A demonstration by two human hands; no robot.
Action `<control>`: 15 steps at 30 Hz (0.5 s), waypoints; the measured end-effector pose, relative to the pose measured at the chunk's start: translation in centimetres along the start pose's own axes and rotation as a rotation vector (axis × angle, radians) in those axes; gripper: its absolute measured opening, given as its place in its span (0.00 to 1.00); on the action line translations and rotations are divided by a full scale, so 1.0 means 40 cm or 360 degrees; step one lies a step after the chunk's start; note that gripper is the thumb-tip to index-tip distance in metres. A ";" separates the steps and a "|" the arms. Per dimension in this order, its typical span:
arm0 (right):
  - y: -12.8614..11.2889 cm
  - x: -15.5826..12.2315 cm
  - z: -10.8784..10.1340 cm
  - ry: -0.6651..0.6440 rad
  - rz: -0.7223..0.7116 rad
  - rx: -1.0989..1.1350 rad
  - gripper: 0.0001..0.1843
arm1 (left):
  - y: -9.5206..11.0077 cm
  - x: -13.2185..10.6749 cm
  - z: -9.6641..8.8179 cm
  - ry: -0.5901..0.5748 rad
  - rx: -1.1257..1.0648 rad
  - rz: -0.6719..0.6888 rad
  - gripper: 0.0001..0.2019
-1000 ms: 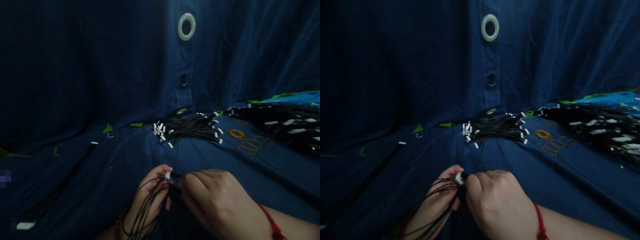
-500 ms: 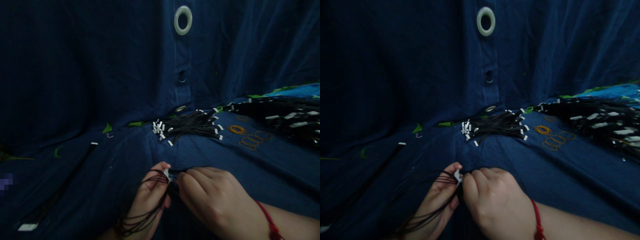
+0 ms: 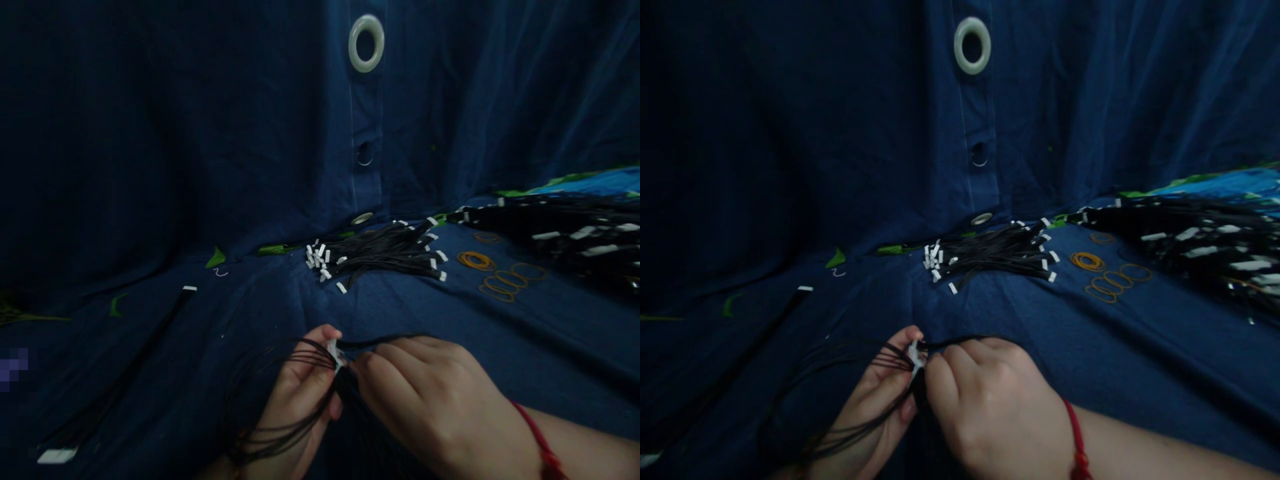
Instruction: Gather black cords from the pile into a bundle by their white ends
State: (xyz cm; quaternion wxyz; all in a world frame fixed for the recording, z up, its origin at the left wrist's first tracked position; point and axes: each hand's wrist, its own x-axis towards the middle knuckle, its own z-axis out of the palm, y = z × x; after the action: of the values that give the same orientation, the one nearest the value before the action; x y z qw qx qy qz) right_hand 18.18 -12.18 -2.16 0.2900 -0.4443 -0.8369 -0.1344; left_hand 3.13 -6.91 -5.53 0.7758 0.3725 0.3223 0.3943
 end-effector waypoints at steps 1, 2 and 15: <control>0.000 -0.001 0.000 -0.0010 0.0000 -0.0004 0.13 | -0.002 0.000 0.000 0.0018 0.0026 0.0012 0.14; 0.000 -0.002 0.000 -0.0018 0.0003 -0.0012 0.13 | -0.004 0.001 0.000 0.0041 0.0052 0.0024 0.14; -0.007 0.003 -0.008 -0.0062 0.0096 0.0042 0.15 | -0.016 0.016 -0.019 -0.0051 0.0430 0.0204 0.10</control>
State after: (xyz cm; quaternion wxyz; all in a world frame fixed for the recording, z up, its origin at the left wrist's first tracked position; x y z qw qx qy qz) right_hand 18.02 -12.41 -1.84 0.2836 -0.4680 -0.8303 -0.1058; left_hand 3.07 -6.39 -6.57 0.6968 0.4998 0.3355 0.3900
